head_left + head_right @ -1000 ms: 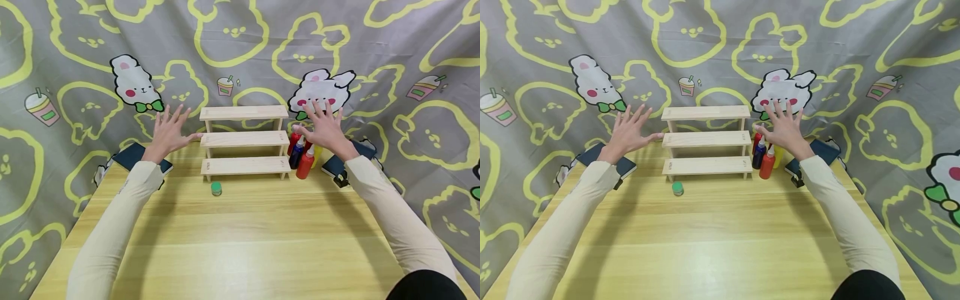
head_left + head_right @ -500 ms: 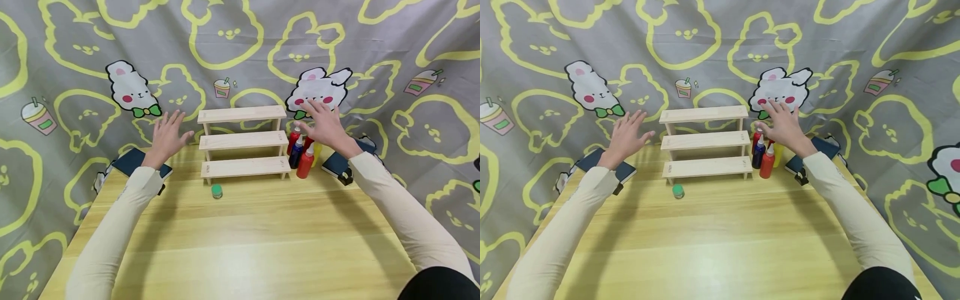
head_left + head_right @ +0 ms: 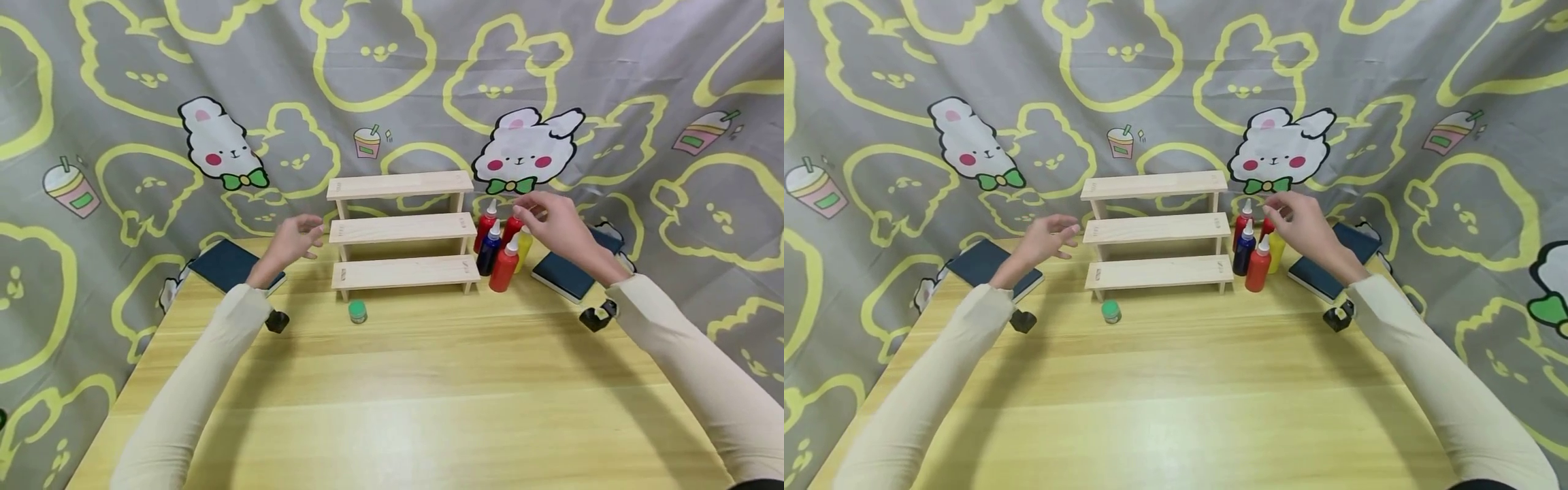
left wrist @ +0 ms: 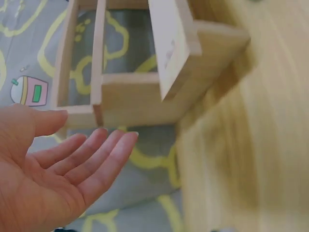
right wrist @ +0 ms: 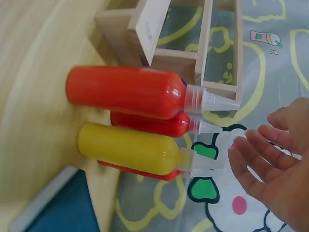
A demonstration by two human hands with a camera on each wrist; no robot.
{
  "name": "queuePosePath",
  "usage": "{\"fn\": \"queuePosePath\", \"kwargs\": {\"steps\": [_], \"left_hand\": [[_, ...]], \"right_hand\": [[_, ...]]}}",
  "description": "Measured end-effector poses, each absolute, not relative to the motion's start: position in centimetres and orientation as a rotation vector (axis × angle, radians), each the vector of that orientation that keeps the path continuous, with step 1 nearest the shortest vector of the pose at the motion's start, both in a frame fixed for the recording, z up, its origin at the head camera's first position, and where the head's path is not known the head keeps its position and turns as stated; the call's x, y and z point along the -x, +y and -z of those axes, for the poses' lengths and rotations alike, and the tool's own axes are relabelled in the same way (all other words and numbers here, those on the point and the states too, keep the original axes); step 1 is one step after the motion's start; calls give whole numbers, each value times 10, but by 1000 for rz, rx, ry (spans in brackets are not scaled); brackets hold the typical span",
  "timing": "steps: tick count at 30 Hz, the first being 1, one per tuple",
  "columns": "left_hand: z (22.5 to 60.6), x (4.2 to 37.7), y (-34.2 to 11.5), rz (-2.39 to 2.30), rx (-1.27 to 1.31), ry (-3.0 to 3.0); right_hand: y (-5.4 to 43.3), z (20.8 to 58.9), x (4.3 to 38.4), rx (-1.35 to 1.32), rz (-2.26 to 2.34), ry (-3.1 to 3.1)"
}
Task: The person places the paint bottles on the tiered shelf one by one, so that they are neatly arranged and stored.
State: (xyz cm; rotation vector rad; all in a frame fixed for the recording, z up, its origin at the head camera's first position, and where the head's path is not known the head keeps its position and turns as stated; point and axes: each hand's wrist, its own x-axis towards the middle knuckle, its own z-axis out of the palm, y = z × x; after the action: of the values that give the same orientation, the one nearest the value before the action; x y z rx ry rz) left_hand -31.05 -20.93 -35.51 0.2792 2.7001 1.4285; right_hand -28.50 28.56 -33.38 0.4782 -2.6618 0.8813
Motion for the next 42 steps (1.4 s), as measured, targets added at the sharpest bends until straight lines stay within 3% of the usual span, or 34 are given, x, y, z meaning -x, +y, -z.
{"fn": "queuePosePath", "kwargs": {"steps": [7,20,30,42], "left_hand": [[370,313,-196,-1755,-141,2406],[374,331,-199,-1907,103,2145],[368,341,-207,-1926,116,1970],[367,346,-209,-1848,93,2030]], "right_hand": [[293,345,272,-399,-1002,-2704],[290,398,250,-361,-1216,-2597],[289,430,246,-355,-1252,-2669],[275,447,246,-168,-1476,-2560]]}}
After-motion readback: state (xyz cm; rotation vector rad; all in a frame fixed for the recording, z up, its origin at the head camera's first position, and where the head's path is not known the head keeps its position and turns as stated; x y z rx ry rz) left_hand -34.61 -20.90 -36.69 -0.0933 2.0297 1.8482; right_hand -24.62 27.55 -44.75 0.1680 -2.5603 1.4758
